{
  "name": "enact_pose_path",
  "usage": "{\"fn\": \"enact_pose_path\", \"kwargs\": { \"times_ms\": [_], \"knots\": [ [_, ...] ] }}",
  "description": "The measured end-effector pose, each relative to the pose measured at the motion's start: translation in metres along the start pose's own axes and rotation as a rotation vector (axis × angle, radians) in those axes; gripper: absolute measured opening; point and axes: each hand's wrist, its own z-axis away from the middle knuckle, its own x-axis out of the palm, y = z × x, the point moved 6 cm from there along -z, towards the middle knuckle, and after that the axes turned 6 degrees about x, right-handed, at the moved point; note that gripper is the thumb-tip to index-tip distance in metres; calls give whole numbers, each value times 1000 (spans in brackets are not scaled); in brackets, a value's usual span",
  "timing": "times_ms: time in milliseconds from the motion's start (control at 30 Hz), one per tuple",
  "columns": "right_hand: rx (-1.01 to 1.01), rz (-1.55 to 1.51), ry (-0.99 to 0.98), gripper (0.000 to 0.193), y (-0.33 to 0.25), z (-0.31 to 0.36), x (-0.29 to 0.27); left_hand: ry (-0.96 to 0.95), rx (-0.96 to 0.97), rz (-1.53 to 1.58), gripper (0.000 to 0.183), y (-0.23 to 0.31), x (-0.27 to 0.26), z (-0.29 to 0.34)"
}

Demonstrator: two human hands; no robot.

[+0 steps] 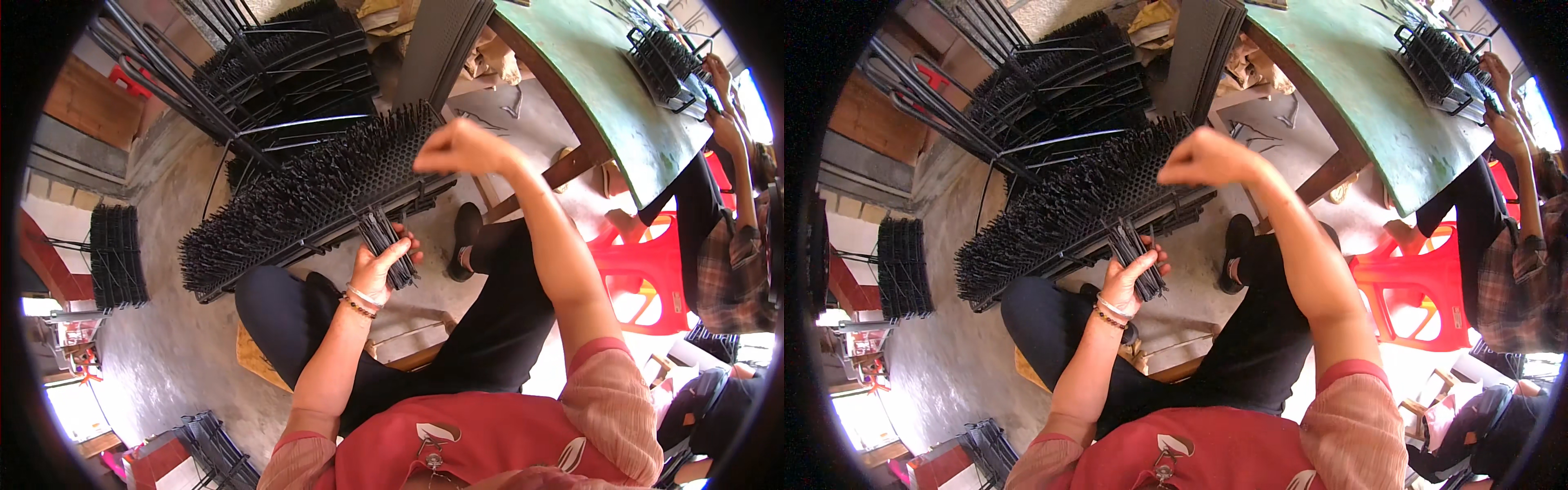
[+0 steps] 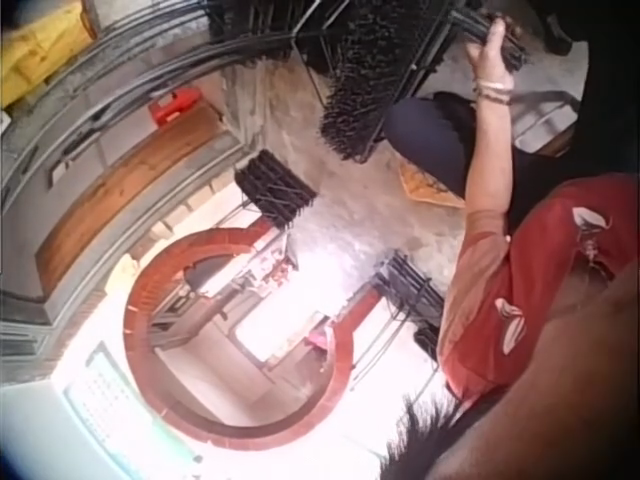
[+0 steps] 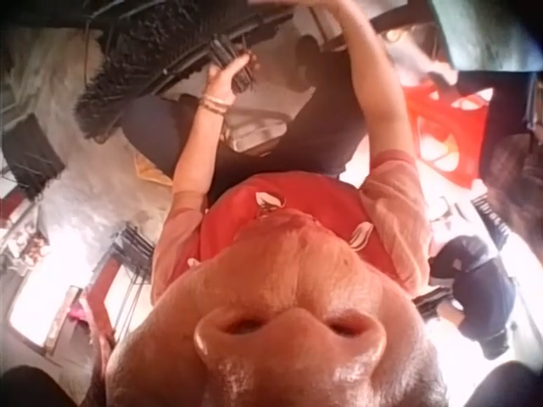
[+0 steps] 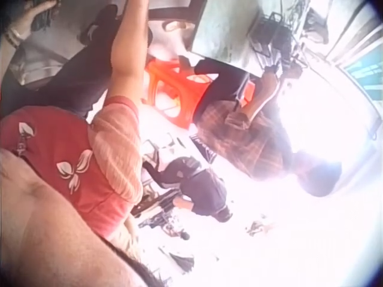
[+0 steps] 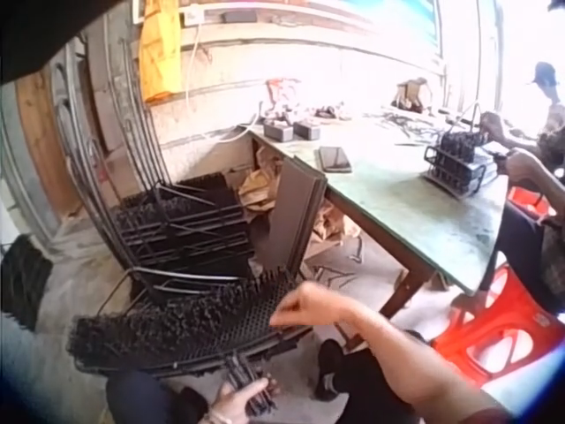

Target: Insert bundles of plastic bristles into a perforated brush base.

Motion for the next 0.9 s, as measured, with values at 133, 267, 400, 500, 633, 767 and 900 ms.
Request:
{"fn": "enact_pose_path", "kwargs": {
  "times_ms": [133, 267, 400, 500, 633, 767, 900],
  "knots": [
    [-105, -93, -187, 23, -22, 11, 61, -23, 53, -10, 26, 8, 6, -1],
    [-12, -242, -159, 20, -23, 10, 68, -14, 65, 29, 22, 13, 9, 2],
    [101, -403, -17, 25, -15, 8, 24, -22, 39, 74, 20, 10, 4, -1],
    [-15, -260, 540, 24, -2, 13, -47, -30, -130, -70, 24, -2, 2, 4],
    [-18, -112, 791, 23, 28, -4, -76, -143, -240, -158, 29, -19, 11, 6],
    [-24, -55, 850, 23, 40, -19, -76, -140, -230, -165, 32, -25, 11, 7],
    [-71, -30, 817, 22, 46, -31, -68, -143, -222, -184, 32, -24, 7, 6]
  ]
}}
